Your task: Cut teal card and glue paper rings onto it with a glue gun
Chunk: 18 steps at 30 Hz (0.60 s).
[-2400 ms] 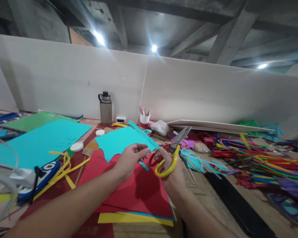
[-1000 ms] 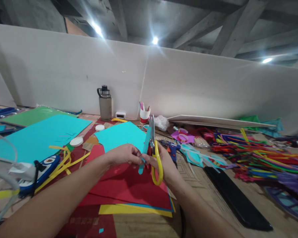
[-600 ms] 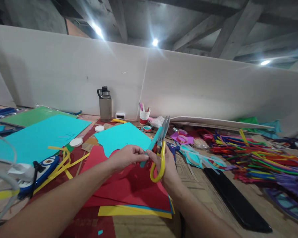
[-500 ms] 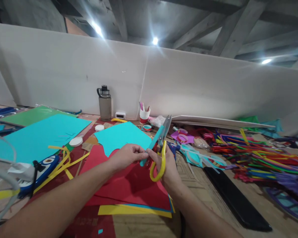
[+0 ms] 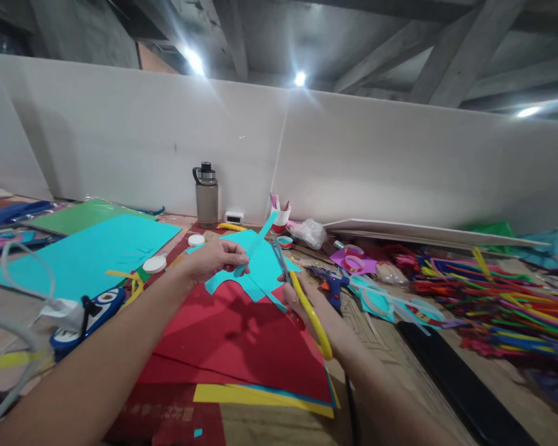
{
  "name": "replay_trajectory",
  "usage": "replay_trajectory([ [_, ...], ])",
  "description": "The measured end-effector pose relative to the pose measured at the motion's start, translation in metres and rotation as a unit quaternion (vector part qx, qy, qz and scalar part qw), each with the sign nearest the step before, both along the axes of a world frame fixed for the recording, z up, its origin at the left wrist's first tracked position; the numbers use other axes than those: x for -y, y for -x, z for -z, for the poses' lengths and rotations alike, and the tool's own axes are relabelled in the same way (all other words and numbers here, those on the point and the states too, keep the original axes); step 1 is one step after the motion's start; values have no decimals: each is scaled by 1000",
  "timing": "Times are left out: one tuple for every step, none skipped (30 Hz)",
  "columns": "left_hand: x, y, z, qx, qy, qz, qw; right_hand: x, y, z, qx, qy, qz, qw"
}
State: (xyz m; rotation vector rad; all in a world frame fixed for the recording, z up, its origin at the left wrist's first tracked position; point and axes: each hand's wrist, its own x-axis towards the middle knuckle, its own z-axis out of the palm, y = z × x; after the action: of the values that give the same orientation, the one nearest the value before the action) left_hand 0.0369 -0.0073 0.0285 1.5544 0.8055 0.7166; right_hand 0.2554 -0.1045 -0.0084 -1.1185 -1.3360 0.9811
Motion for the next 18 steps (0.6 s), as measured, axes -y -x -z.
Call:
replay_trajectory([
  [-2,3,0,6,5,-5,1000,2,-1,-2,44,4,-33,998],
  [-4,5,0,10,11,-7,1000,3,-2,-4,85,6,-63,994],
  [-5,6,0,12,18,-7,1000,4,-2,-6,114,6,-86,990],
  [-5,7,0,11,25,-4,1000,5,-2,-7,128,7,-98,987],
  [-5,7,1,8,30,1,1000,6,-1,-8,135,14,-112,984],
  [-4,6,1,3,33,9,999,6,-1,-8,135,24,-123,983],
  [-3,6,1,-3,32,17,999,6,0,-8,130,36,-132,982],
  [-2,5,1,-9,30,24,999,6,0,-7,121,49,-139,982],
  [-2,5,1,-14,25,28,999,6,1,-5,111,59,-144,981],
  [-1,5,0,-19,21,30,999,6,1,-4,103,64,-148,982],
  [0,5,0,-23,18,29,999,6,2,-2,97,66,-149,982],
  [0,5,-1,-26,18,28,999,6,2,0,93,66,-149,982],
  [1,5,-1,-26,19,27,999,6,2,1,93,66,-148,982],
  [1,6,-2,-25,21,25,999,6,2,1,97,65,-147,982],
  [2,6,-3,-23,23,23,999,7,2,1,105,67,-149,981],
  [2,6,-4,-24,23,22,999,7,2,0,114,68,-150,980],
  [3,6,-5,-28,21,22,999,8,2,-2,121,72,-153,978],
  [3,7,-6,-33,18,23,999,10,2,-4,124,76,-157,977],
])
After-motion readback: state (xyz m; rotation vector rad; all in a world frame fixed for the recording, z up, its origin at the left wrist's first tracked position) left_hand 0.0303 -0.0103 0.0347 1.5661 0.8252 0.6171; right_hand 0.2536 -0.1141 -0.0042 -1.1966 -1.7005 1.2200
